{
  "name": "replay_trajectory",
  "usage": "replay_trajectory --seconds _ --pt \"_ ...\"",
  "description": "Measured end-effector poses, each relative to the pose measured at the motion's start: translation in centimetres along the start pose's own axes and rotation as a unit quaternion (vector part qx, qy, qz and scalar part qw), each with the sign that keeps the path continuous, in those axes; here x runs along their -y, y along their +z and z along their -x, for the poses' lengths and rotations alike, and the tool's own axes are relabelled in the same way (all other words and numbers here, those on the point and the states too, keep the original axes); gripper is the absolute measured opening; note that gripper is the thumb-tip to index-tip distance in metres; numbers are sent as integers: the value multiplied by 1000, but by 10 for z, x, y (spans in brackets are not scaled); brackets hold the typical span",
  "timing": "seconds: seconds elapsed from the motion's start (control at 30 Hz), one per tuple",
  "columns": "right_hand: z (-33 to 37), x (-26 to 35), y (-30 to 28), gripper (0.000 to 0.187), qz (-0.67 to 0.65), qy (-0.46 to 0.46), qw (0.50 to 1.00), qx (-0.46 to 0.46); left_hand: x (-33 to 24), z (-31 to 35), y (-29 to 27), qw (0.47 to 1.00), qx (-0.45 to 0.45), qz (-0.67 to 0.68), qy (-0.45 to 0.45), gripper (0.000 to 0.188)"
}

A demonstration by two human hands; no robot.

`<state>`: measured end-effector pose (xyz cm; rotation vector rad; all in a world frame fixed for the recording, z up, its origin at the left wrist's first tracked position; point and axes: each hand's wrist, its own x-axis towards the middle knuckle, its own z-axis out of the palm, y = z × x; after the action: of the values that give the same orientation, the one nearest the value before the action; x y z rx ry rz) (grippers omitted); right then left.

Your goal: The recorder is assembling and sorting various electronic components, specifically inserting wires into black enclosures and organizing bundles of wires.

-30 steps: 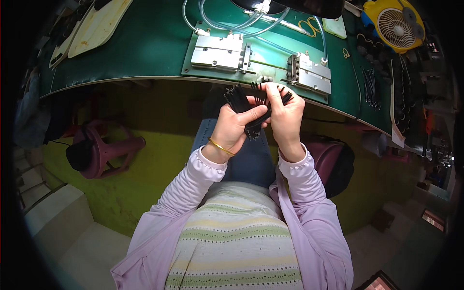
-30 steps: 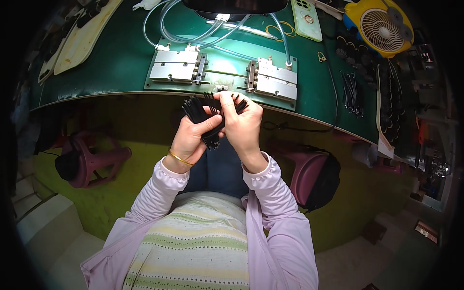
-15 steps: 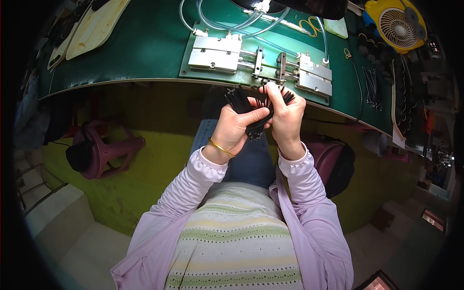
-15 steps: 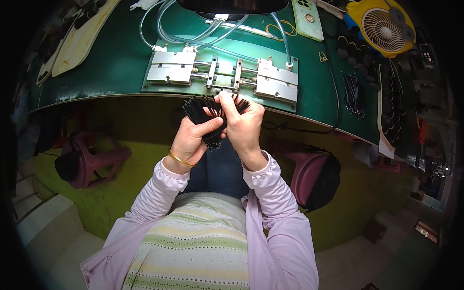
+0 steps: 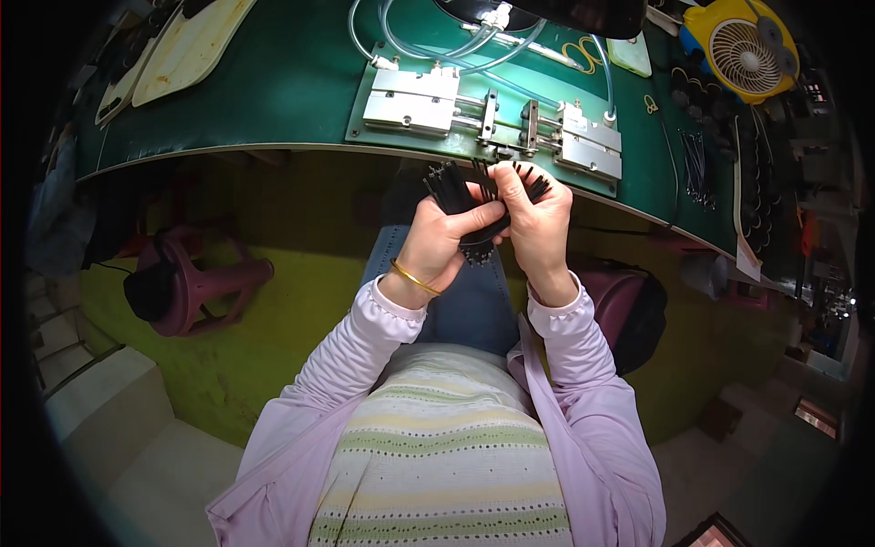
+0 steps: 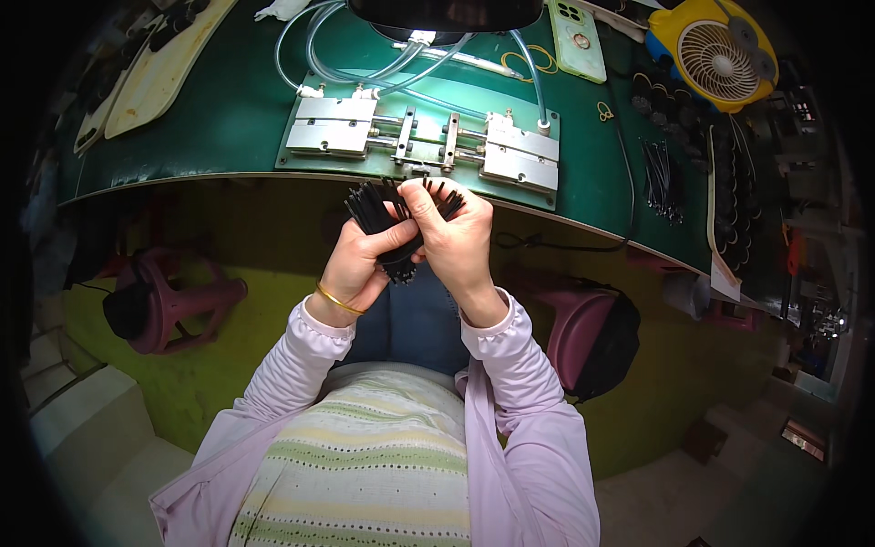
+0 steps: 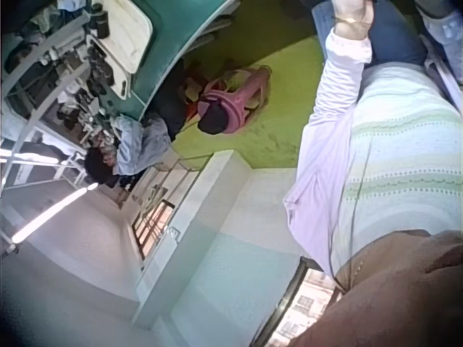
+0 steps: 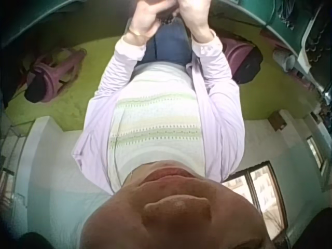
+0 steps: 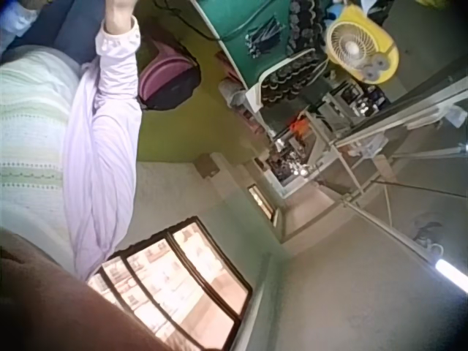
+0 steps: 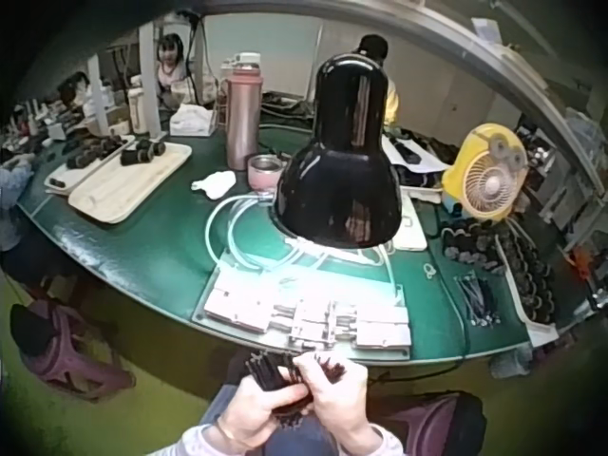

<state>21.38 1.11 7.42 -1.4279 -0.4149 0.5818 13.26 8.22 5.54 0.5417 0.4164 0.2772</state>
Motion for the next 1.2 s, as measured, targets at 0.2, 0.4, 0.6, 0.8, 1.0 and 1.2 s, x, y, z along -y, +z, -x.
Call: replay_trajectory --seconds 0.2,0.4,0.6,0.8,1.0,1.2 --pt "2 6 1 19 5 9 1000 -8 4 0 -3 1000 -7 -10 7 7" --pt "0 6 1 18 4 16 1000 -17 4 -1 -2 1000 -9 -6 12 8" --pt "-1 3 0 18 -18 35 999 -20 5 1 -1 1000 -22 -2 4 8" --pt "-2 1 0 18 -18 38 999 -24 4 1 -2 1000 -20 -5 4 9" --pt "-2 0 3 18 1 24 999 -48 5 -2 -3 1000 -19 -4 9 11" --pt "-5 0 3 19 -7 37 997 -61 5 -6 -4 1000 -18 -9 0 12"
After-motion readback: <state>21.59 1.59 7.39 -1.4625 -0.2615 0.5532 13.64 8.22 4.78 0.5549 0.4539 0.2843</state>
